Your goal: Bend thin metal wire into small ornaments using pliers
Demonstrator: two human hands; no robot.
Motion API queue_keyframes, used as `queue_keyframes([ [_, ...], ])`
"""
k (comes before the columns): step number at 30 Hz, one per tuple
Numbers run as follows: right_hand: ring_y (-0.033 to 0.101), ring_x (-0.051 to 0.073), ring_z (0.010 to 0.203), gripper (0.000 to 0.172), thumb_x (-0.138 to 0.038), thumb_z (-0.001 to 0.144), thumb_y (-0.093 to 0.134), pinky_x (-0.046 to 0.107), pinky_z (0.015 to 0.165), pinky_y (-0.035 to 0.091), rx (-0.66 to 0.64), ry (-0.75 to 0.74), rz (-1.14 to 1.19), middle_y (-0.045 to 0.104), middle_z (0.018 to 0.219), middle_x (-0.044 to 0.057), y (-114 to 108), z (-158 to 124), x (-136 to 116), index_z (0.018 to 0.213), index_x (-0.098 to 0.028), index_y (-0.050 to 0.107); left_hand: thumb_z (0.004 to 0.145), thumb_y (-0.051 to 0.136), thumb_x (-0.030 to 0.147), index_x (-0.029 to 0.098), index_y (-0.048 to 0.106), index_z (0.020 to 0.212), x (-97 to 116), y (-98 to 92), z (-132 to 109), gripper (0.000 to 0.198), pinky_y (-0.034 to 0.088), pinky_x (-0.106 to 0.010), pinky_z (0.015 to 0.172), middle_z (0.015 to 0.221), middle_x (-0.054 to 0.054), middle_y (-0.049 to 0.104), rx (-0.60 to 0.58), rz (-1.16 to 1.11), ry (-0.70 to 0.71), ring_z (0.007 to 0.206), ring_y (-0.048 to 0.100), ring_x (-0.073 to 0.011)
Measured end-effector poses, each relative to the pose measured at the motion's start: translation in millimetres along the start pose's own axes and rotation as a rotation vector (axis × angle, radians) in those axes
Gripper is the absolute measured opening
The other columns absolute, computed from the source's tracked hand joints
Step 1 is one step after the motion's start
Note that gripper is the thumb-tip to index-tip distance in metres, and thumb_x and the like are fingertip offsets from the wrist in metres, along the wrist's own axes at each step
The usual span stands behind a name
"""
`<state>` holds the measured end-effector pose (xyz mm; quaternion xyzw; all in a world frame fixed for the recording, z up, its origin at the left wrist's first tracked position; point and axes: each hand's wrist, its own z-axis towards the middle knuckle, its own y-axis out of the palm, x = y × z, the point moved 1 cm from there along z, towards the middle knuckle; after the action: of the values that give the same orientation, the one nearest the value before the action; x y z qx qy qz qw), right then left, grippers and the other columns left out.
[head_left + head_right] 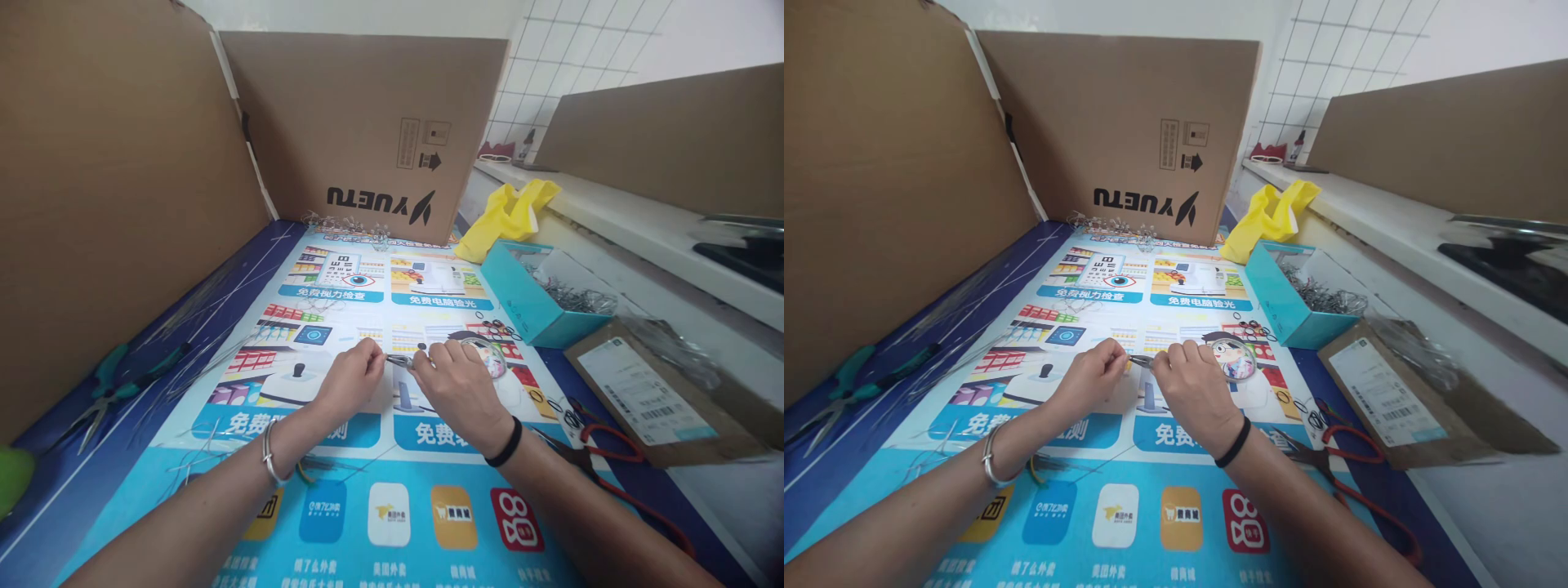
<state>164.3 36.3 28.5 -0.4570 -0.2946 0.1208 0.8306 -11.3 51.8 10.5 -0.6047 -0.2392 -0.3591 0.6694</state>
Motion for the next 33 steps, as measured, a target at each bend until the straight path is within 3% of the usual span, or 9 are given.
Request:
queue_keyframes([
  [7,0.044,0.021,0.074,0.014,-0.019,0.089,0.047,0.035,0.065,0.024,-0.012,-0.002,0.042,0.054,0.074,0.008,-2,0,0,0.085,-0.015,0.06,0.083,0.047,0.029,0.022,0.046,0.067,-3,-0.6,1,0.017,0.03,-0.024,0.054,0.057,0.003,0.054,0.016,-0.016,0.013,0.053,0.05,-0.0145],
  [14,0.05,0.022,0.076,0.022,-0.034,0.089,0.05,0.033,0.065,0.028,-0.113,0.056,0.16,0.059,0.078,0.009,8,1,6,0.082,-0.017,0.061,0.081,0.052,0.044,0.02,0.046,0.063,-14,-9.1,4,0.03,0.031,-0.022,0.048,0.046,0.007,0.048,0.018,-0.238,-0.07,0.043,0.043,-0.0102],
  [21,0.056,0.017,0.075,0.025,-0.038,0.089,0.047,0.025,0.058,0.032,-0.313,0.223,0.602,0.062,0.08,0.005,18,1,9,0.085,-0.019,0.062,0.083,0.051,0.048,0.019,0.041,0.064,-17,-9.4,7,0.036,0.037,-0.02,0.05,0.043,0.009,0.035,-0.022,-0.813,-0.118,0.04,0.033,-0.006],
  [24,0.054,0.014,0.068,0.026,-0.038,0.089,0.045,0.023,0.055,0.031,-0.377,0.241,0.811,0.06,0.074,0.002,17,1,5,0.077,-0.019,0.058,0.083,0.052,0.049,0.019,0.038,0.066,-13,-7.1,5,0.037,0.036,-0.02,0.046,0.047,0.011,0.028,-0.032,-1.063,-0.165,0.038,0.027,-0.0043],
  [33,0.047,0.012,0.06,0.03,-0.038,0.088,0.044,0.023,0.053,0.029,-0.409,0.293,1.094,0.052,0.064,-0.001,18,3,-2,0.066,-0.018,0.049,0.084,0.049,0.051,0.018,0.042,0.068,-5,-2.3,0,0.037,0.022,-0.016,0.037,0.048,0.009,0.033,-0.018,-1.144,-0.214,0.035,0.025,-0.0021],
])
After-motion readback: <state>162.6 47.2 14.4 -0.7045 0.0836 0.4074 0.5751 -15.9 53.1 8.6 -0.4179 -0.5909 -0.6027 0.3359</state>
